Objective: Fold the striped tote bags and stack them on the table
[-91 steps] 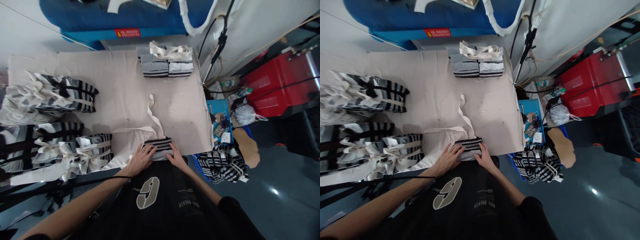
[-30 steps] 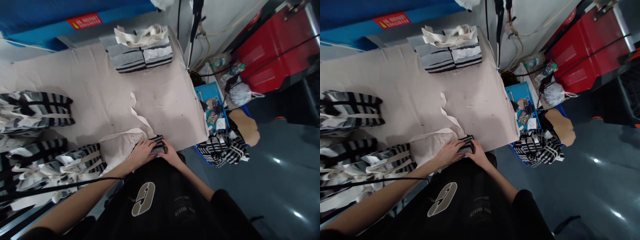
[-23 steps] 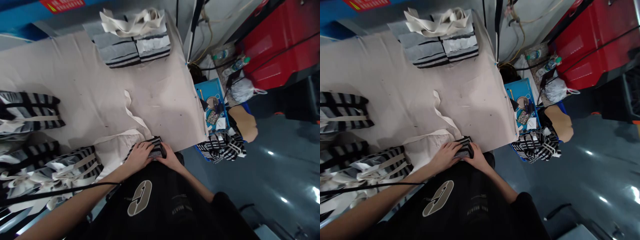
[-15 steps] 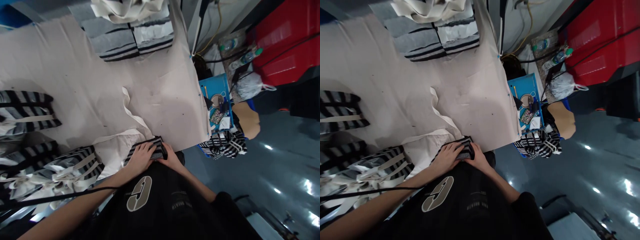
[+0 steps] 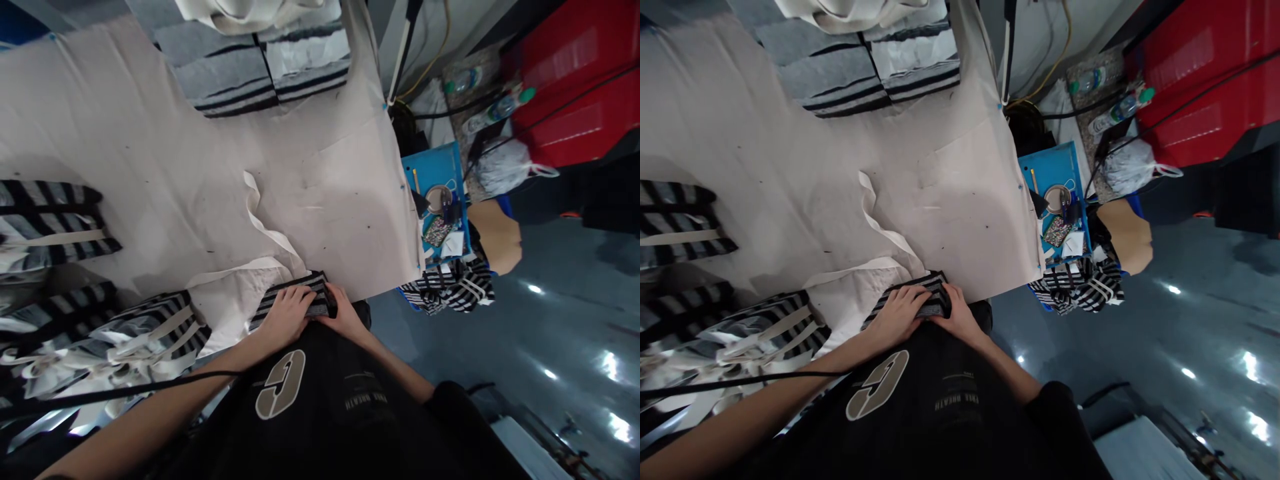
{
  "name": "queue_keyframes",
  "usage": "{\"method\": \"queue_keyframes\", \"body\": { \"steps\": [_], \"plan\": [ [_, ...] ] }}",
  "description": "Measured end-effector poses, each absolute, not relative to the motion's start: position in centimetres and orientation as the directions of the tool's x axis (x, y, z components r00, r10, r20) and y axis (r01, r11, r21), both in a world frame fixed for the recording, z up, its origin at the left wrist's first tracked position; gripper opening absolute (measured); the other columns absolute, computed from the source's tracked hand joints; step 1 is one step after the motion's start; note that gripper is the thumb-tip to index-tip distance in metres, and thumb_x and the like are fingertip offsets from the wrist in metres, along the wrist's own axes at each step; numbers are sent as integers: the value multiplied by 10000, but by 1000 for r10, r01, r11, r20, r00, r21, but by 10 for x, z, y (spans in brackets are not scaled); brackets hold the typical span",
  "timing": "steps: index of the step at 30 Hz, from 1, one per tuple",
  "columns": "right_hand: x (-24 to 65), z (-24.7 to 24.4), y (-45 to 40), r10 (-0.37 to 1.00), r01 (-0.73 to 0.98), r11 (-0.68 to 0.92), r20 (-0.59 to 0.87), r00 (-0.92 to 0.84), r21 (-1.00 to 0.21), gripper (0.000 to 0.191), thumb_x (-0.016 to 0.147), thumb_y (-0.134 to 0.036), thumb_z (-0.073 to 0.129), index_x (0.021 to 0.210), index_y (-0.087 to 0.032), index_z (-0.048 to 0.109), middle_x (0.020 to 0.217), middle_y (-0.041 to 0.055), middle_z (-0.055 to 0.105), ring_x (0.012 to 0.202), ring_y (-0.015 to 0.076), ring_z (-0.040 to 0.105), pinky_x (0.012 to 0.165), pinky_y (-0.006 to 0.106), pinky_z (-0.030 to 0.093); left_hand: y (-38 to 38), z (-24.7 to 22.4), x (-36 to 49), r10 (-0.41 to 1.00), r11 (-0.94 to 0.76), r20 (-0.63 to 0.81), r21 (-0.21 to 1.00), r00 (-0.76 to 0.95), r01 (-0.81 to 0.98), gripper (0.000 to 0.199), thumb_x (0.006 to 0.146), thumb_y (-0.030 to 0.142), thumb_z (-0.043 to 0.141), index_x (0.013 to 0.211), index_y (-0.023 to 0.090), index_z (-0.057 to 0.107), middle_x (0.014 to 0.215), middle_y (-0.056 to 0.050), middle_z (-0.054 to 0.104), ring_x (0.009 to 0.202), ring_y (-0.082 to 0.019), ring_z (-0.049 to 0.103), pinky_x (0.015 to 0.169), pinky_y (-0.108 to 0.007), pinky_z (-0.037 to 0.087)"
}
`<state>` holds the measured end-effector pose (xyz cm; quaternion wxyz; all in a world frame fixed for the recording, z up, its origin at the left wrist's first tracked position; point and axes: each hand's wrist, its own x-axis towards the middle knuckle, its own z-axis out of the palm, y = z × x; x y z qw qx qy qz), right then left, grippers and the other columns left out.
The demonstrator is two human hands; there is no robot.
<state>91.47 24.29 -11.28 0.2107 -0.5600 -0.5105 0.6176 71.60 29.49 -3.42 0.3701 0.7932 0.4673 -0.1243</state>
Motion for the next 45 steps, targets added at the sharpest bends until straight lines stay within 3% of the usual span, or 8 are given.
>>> {"method": "queue_keyframes", "body": {
  "steps": [6, 10, 15, 24, 28, 36, 41, 45],
  "plan": [
    [913, -110, 242, 847, 287, -387, -461, -264, -876, 848, 767, -348, 824, 1504, -222, 425, 1444, 160, 504, 1372, 305, 520, 1193, 520, 425, 297, -39, 718, 627, -262, -569, 489, 532, 832, 497, 834, 154, 611, 1330, 150, 575, 1368, -151, 597, 1252, -335, 514, 1043, -480, 430],
    [914, -107, 246, 855, 389, -362, -468, -223, -847, 872, 716, -368, 861, 1473, -232, 451, 1420, 147, 489, 1367, 314, 501, 1195, 528, 421, 301, -40, 717, 615, -269, -563, 508, 552, 818, 466, 829, 158, 624, 1294, 139, 599, 1356, -159, 604, 1252, -334, 515, 1052, -478, 424],
    [918, -106, 251, 877, 515, -263, -425, -225, -816, 810, 677, -389, 893, 1379, -217, 527, 1333, 138, 500, 1315, 328, 506, 1176, 544, 433, 306, -40, 715, 601, -296, -544, 529, 586, 795, 442, 822, 178, 640, 1264, 180, 617, 1290, -145, 635, 1218, -333, 532, 1032, -485, 424],
    [918, -99, 252, 881, 581, -62, -319, -351, -811, 726, 711, -408, 880, 1338, -220, 566, 1300, 149, 499, 1258, 349, 515, 1138, 549, 442, 299, -44, 706, 594, -369, -463, 570, 658, 734, 445, 785, 137, 641, 1229, 157, 616, 1264, -142, 643, 1212, -323, 533, 1056, -472, 414],
    [917, -96, 252, 880, 617, -53, -329, -343, -785, 731, 696, -418, 885, 1326, -219, 572, 1257, 140, 500, 1219, 342, 519, 1112, 542, 453, 295, -47, 701, 592, -378, -433, 596, 680, 708, 481, 780, 125, 631, 1260, 158, 604, 1308, -138, 635, 1250, -322, 518, 1092, -473, 393],
    [916, -89, 252, 872, 663, 17, -313, -377, -749, 563, 734, -473, 866, 1188, -207, 667, 1188, 130, 547, 1135, 323, 540, 1052, 526, 482, 296, -48, 697, 594, -353, -410, 641, 693, 682, 498, 761, 126, 644, 1254, 165, 586, 1326, -143, 629, 1285, -324, 516, 1105, -483, 396],
    [917, -84, 252, 860, 647, 21, -317, -401, -762, 587, 735, -452, 872, 1213, -196, 648, 1233, 133, 569, 1169, 314, 573, 1051, 502, 505, 306, -46, 692, 601, -299, -369, 718, 708, 628, 637, 747, 167, 668, 1364, 182, 511, 1388, -147, 608, 1346, -335, 517, 1130, -502, 393],
    [913, -77, 252, 802, 655, -64, -430, -415, -753, 588, 803, -439, 816, 1295, -215, 584, 1312, 119, 587, 1184, 277, 637, 976, 424, 564, 309, -44, 687, 557, -282, -346, 776, 755, 564, 723, 750, 181, 668, 1442, 193, 461, 1409, -139, 620, 1341, -319, 557, 1185, -510, 367]
  ]
}}
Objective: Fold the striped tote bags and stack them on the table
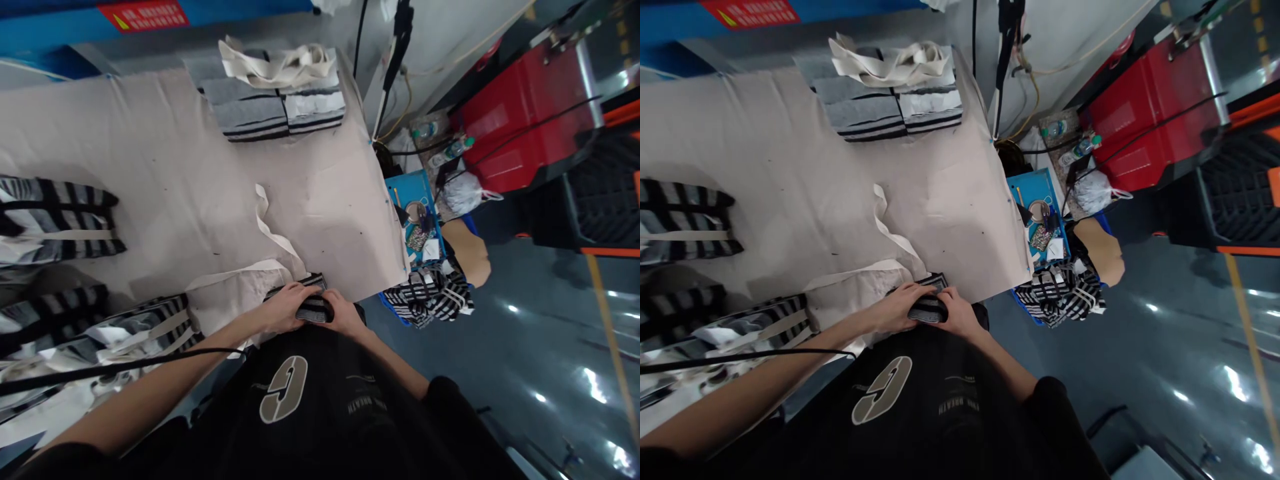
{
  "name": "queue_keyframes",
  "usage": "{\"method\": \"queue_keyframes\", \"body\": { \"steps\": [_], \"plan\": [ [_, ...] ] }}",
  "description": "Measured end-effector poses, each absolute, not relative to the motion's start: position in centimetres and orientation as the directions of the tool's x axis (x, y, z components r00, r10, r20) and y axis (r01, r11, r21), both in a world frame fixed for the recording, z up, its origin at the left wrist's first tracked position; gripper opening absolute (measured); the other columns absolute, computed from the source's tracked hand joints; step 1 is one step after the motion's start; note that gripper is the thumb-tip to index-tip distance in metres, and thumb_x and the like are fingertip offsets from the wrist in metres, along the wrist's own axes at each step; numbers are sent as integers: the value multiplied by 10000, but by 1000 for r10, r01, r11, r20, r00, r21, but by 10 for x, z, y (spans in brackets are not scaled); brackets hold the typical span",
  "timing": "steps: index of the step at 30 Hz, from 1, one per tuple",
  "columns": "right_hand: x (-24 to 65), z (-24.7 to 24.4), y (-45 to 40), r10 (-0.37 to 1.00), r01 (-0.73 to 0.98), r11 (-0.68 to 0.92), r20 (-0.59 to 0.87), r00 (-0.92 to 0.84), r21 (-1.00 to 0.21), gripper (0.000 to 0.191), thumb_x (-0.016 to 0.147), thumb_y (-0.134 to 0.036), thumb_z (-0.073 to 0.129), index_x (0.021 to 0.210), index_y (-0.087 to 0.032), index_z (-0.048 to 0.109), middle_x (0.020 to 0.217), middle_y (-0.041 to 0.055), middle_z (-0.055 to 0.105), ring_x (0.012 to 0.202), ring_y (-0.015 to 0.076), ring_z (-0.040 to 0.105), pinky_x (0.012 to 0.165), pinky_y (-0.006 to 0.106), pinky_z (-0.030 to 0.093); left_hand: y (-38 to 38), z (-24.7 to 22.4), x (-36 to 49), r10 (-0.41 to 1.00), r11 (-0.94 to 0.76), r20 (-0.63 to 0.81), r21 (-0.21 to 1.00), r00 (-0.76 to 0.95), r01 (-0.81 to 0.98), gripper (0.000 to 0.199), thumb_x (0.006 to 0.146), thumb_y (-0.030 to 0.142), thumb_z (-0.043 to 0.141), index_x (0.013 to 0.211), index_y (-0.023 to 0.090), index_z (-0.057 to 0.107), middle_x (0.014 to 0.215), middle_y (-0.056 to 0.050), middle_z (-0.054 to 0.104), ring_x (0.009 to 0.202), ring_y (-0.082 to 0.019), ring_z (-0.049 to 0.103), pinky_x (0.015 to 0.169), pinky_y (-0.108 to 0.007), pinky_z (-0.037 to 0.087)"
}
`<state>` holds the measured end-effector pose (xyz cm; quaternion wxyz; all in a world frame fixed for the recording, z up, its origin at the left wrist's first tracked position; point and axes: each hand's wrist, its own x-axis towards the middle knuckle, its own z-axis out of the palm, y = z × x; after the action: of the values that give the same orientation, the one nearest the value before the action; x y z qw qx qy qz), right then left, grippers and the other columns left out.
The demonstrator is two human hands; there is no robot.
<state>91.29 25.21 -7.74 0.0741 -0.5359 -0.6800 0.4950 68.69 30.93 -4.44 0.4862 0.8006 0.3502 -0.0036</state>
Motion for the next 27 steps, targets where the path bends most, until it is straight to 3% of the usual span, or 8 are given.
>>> {"method": "queue_keyframes", "body": {
  "steps": [4, 9, 14, 20, 25, 27],
  "plan": [
    [909, -66, 255, 731, 700, -166, -563, -386, -694, 699, 819, -459, 803, 1397, -217, 494, 1324, 114, 653, 1208, 301, 669, 977, 435, 558, 306, -47, 683, 575, -255, -316, 808, 755, 532, 745, 740, 186, 678, 1453, 202, 462, 1406, -137, 631, 1342, -312, 572, 1201, -501, 378],
    [907, -44, 268, 722, 715, -134, -561, -404, -686, 826, 799, -500, 812, 1485, -261, 421, 1344, 95, 685, 1201, 314, 692, 961, 413, 548, 303, -49, 678, 582, -170, -324, 848, 746, 501, 766, 755, 213, 692, 1475, 213, 429, 1434, -138, 618, 1324, -310, 597, 1127, -460, 471],
    [904, -23, 278, 683, 807, -23, -599, -418, -590, 755, 830, -532, 770, 1456, -217, 491, 1254, 120, 741, 1156, 346, 713, 924, 426, 551, 302, -49, 676, 591, -186, -276, 868, 758, 461, 775, 747, 225, 728, 1467, 205, 442, 1437, -150, 617, 1317, -323, 600, 1129, -467, 464],
    [897, -4, 272, 740, 787, 50, -506, -443, -615, 640, 859, -482, 752, 1420, -252, 545, 1288, 88, 738, 1166, 296, 714, 948, 385, 542, 304, -46, 665, 535, -105, -321, 892, 782, 439, 930, 713, 276, 785, 1540, 199, 367, 1488, -167, 577, 1324, -333, 606, 1109, -440, 483],
    [890, 16, 271, 765, 805, 74, -485, -424, -589, 584, 837, -449, 763, 1357, -246, 592, 1249, 87, 750, 1115, 309, 729, 904, 389, 551, 310, -40, 634, 438, -13, -423, 879, 793, 476, 917, 694, 366, 838, 1511, 239, 440, 1384, -111, 671, 1212, -322, 675, 1021, -385, 526],
    [889, 25, 273, 777, 806, 76, -472, -417, -587, 561, 829, -443, 764, 1330, -243, 610, 1206, 86, 761, 1075, 312, 738, 887, 393, 551, 307, -40, 620, 467, -2, -436, 870, 769, 494, 865, 677, 379, 849, 1460, 247, 507, 1330, -85, 707, 1157, -302, 698, 979, -351, 539]
  ]
}}
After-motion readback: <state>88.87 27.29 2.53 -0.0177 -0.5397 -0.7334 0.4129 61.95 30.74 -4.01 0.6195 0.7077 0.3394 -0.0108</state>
